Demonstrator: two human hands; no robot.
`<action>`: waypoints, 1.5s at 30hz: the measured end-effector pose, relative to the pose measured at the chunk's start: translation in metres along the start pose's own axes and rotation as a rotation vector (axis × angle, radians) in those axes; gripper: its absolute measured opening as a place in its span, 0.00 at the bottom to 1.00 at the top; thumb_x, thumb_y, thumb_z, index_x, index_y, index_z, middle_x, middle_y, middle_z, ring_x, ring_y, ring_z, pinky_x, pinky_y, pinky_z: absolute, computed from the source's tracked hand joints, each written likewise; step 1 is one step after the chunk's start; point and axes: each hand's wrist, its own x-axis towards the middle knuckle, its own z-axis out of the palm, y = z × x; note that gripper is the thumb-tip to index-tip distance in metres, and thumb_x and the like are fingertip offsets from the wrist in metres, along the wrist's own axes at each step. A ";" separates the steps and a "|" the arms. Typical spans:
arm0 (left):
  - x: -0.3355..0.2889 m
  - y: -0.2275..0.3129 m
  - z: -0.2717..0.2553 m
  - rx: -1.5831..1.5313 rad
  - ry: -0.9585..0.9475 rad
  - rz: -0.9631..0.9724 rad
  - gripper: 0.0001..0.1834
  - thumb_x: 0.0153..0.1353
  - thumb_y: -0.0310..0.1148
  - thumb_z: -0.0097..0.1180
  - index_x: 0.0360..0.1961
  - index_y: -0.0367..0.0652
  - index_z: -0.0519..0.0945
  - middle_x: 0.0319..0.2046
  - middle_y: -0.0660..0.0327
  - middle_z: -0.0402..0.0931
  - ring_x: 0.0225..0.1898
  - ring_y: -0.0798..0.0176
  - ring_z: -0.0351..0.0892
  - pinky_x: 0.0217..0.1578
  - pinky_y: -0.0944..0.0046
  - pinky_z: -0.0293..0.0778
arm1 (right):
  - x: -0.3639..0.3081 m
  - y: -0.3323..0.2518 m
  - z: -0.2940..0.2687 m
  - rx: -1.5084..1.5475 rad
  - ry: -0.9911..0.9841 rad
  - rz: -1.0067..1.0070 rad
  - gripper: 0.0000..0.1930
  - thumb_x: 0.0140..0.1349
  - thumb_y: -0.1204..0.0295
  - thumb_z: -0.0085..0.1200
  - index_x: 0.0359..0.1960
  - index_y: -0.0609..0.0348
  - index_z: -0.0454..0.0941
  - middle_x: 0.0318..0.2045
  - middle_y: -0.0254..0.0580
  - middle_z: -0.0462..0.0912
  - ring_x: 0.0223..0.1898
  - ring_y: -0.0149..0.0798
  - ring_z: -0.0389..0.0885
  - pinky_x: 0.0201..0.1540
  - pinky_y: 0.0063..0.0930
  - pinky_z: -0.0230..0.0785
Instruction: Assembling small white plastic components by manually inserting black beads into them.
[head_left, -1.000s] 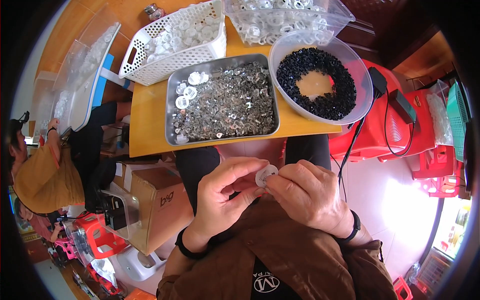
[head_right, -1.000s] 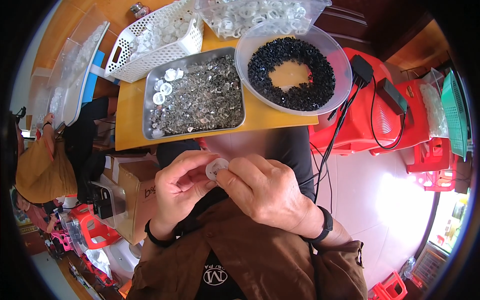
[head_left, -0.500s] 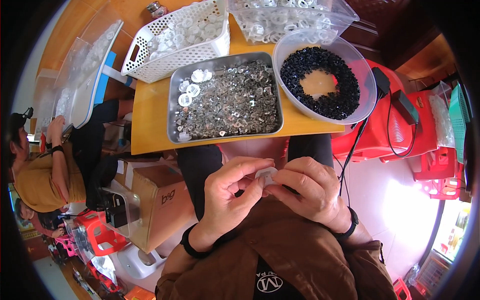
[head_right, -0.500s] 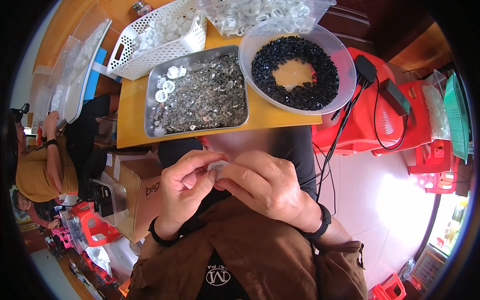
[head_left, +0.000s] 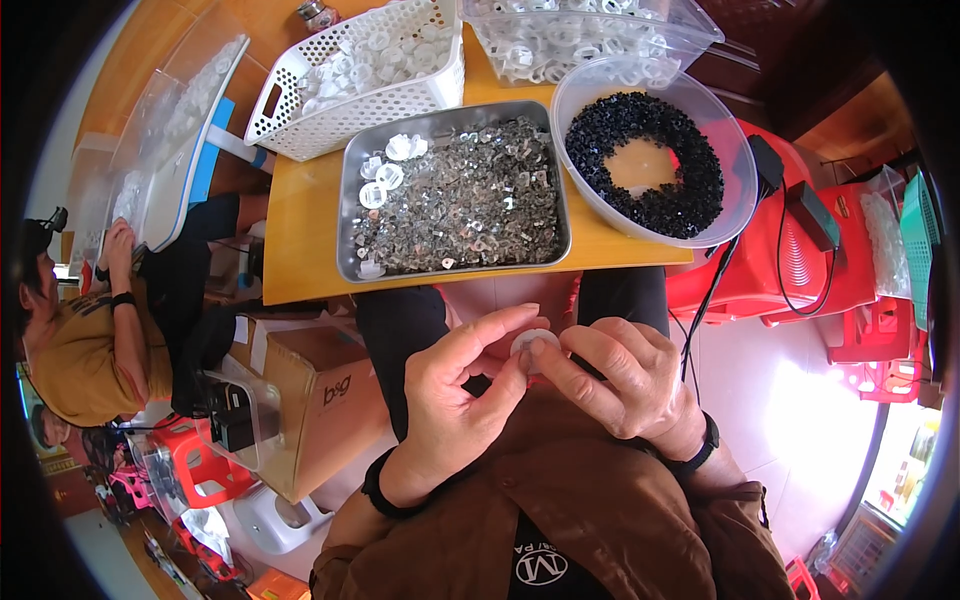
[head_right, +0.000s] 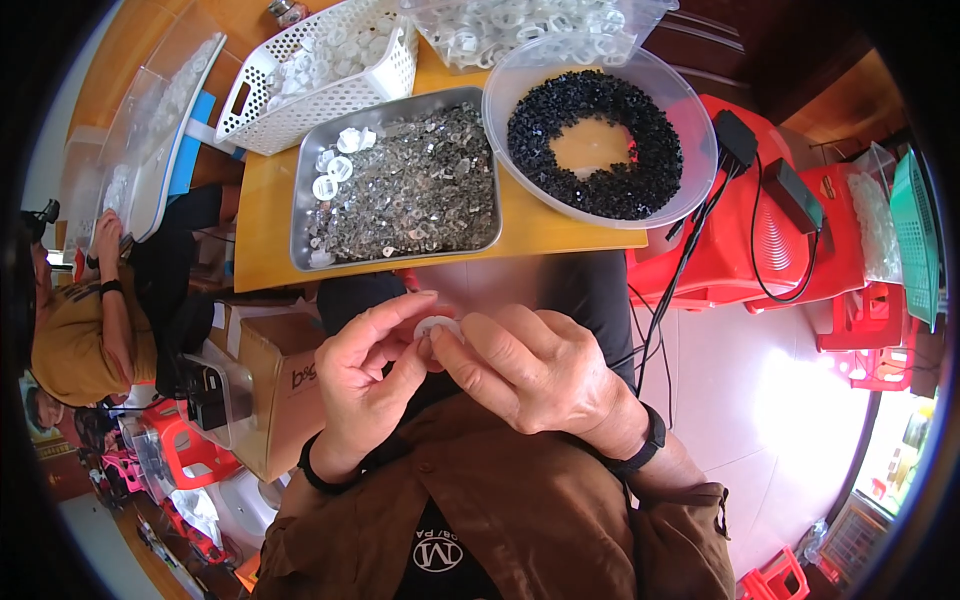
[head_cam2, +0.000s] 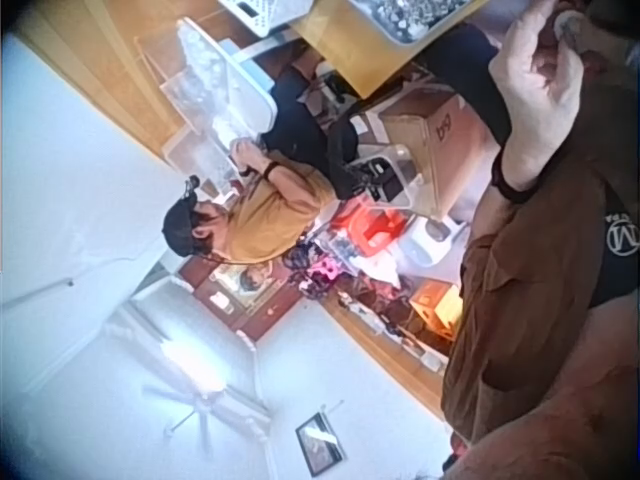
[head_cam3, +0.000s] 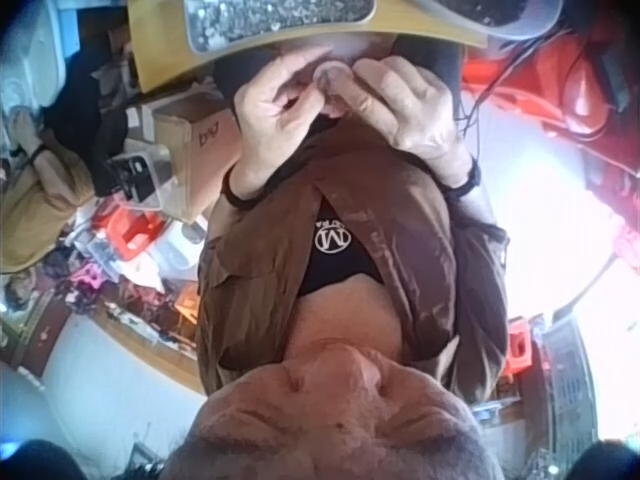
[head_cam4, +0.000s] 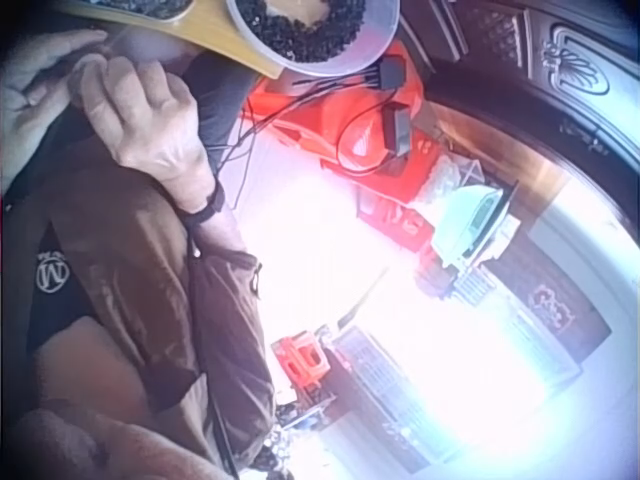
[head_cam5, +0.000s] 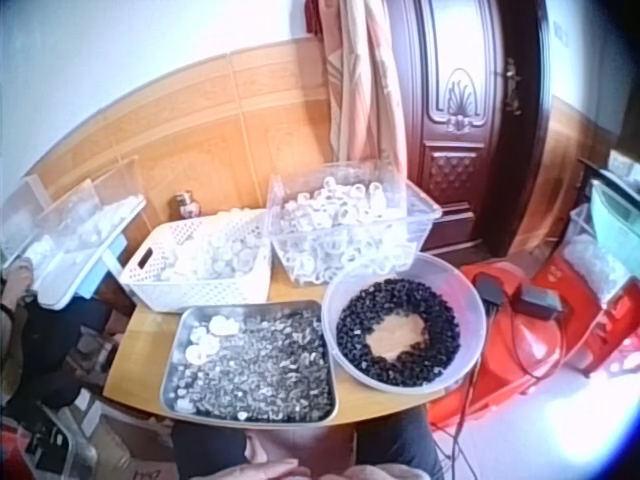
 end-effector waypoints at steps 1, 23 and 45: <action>0.000 0.000 0.000 0.048 0.001 0.034 0.18 0.56 0.14 0.54 0.50 0.31 0.75 0.42 0.52 0.80 0.41 0.66 0.81 0.37 0.72 0.79 | 0.000 0.000 -0.001 -0.025 -0.021 -0.015 0.20 0.41 0.73 0.61 0.41 0.59 0.79 0.32 0.35 0.75 0.28 0.31 0.77 0.25 0.22 0.73; 0.005 -0.021 0.005 0.036 0.093 0.074 0.14 0.53 0.11 0.50 0.40 0.32 0.78 0.39 0.54 0.80 0.38 0.68 0.81 0.41 0.72 0.76 | 0.000 -0.003 0.008 -0.016 -0.066 0.038 0.18 0.39 0.74 0.57 0.37 0.63 0.76 0.25 0.33 0.70 0.23 0.30 0.73 0.21 0.22 0.67; 0.007 -0.022 0.000 -0.330 0.037 -0.138 0.13 0.59 0.14 0.49 0.45 0.28 0.76 0.43 0.53 0.77 0.43 0.66 0.78 0.46 0.66 0.77 | -0.007 0.007 0.023 0.158 0.114 0.142 0.21 0.37 0.75 0.65 0.39 0.55 0.79 0.32 0.34 0.75 0.28 0.36 0.77 0.26 0.27 0.73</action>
